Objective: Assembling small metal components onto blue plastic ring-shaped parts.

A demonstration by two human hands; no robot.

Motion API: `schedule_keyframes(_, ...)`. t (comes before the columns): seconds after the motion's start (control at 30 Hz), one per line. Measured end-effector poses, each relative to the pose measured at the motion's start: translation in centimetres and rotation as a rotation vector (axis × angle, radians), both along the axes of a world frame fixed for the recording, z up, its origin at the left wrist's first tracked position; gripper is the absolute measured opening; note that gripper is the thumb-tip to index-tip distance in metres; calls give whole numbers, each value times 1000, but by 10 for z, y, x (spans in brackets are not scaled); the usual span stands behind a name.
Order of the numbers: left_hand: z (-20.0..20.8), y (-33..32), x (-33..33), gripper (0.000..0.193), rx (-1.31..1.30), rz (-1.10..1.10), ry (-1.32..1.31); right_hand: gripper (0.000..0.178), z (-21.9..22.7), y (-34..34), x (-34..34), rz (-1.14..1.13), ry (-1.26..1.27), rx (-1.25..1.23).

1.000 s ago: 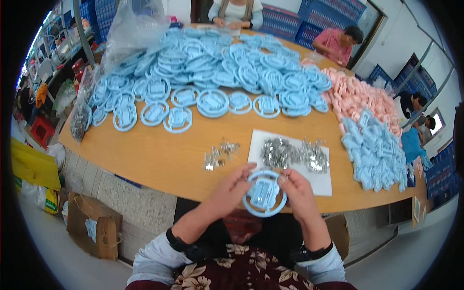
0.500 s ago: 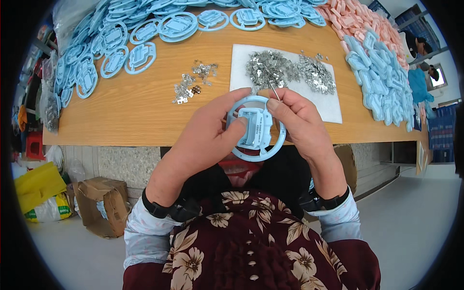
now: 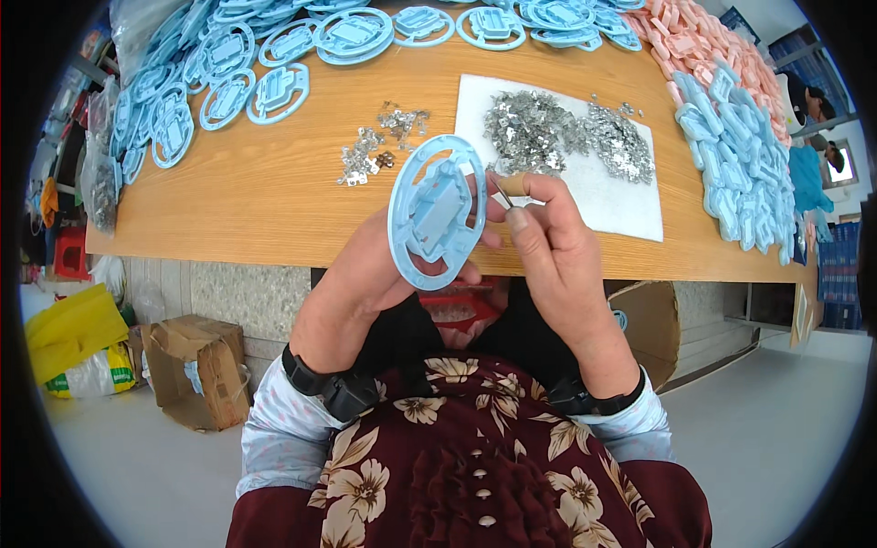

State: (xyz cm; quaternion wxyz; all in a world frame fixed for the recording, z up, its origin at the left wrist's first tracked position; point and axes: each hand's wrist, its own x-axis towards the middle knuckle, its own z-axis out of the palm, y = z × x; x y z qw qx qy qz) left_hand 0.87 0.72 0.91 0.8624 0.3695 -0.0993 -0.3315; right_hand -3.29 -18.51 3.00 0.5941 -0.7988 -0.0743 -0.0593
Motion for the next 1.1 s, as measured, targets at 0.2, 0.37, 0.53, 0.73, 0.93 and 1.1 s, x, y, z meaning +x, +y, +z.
schedule_keyframes(0.2, -4, -4, -5, 49, -10, 21, 0, 32, -1, 4, 6, -36, 81, -57)
schedule_keyframes(0.37, -17, 12, -8, 46, 19, -185, -116, 29, -1, -4, 21, 168, 404, 409)
schedule_keyframes(0.53, -13, 15, -11, 47, 167, -229, 40, 24, -13, -29, 12, 123, 378, 199)
schedule_keyframes(0.73, -12, 32, -14, 52, 202, -104, 37, 22, 0, -39, 17, 43, 273, -87)
schedule_keyframes(0.93, -5, 41, -15, 49, 330, 14, -58, 17, -6, 1, 51, 45, -111, -538)
schedule_keyframes(1.1, -7, 48, -11, 46, 366, 107, -61, 16, 6, -16, 66, -127, -105, -611)
